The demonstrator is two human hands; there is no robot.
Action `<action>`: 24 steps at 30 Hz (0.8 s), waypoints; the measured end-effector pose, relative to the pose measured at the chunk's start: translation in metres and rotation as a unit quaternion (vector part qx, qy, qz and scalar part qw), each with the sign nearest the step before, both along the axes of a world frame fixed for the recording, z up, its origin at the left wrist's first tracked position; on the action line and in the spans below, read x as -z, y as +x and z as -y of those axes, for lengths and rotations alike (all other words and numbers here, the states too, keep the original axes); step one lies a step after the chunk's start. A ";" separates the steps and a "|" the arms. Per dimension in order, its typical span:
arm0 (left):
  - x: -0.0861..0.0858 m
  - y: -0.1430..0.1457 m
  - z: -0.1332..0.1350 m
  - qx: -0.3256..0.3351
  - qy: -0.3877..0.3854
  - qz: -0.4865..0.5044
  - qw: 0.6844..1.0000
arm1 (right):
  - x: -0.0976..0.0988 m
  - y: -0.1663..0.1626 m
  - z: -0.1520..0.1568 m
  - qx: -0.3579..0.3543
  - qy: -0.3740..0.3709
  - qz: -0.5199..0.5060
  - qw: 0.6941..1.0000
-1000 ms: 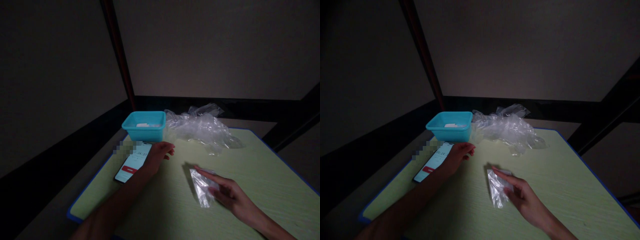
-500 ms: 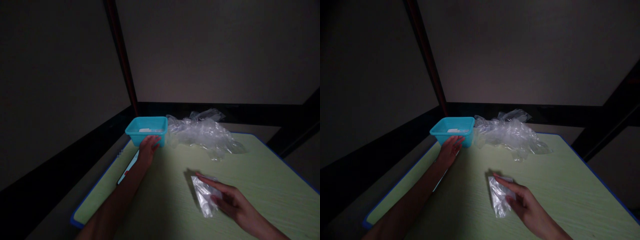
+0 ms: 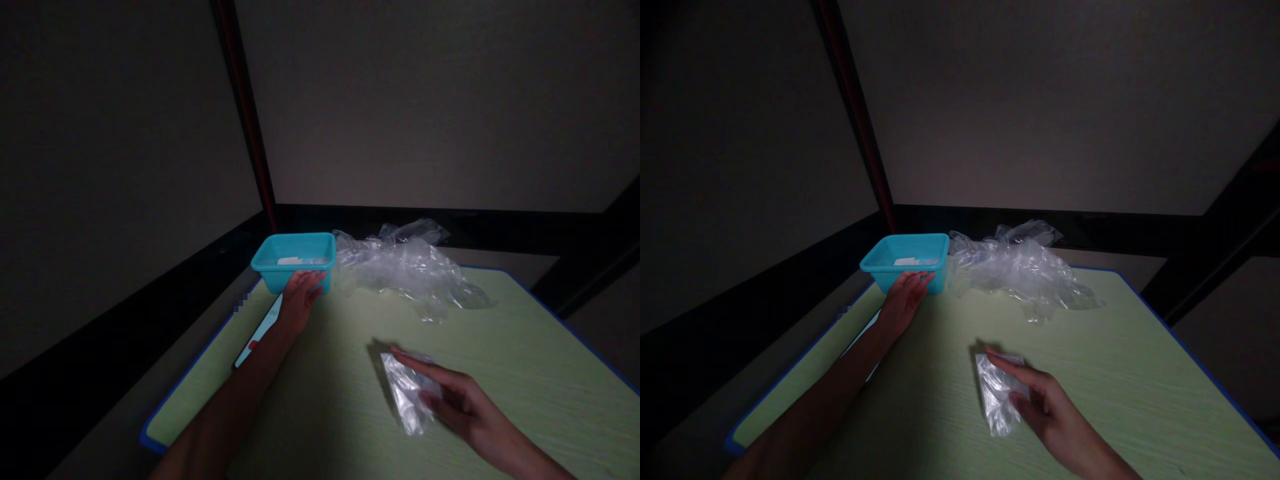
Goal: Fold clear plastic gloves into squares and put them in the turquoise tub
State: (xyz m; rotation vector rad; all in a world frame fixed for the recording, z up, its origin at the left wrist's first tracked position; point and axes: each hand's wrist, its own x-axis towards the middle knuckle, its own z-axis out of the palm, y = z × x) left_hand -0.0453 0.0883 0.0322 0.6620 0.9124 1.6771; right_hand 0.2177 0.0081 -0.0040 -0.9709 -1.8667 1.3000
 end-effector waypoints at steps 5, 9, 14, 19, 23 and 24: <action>0.003 0.001 -0.001 -0.003 0.007 0.004 1.000 | 0.000 0.000 0.000 0.004 0.002 0.000 1.000; 0.005 0.003 -0.002 -0.013 0.012 0.006 1.000 | 0.001 0.000 0.000 0.005 -0.010 0.005 1.000; 0.005 0.007 0.000 -0.022 0.016 0.000 1.000 | 0.001 0.000 0.000 -0.005 -0.012 0.003 1.000; 0.003 0.015 0.007 -0.009 0.015 -0.019 1.000 | 0.001 0.000 0.000 0.001 -0.011 0.004 1.000; 0.003 0.027 0.018 0.017 0.011 -0.028 0.999 | -0.001 0.001 0.000 0.007 -0.018 -0.009 1.000; 0.002 0.030 0.021 0.026 0.011 -0.030 0.999 | -0.001 0.002 -0.001 0.011 -0.019 -0.012 1.000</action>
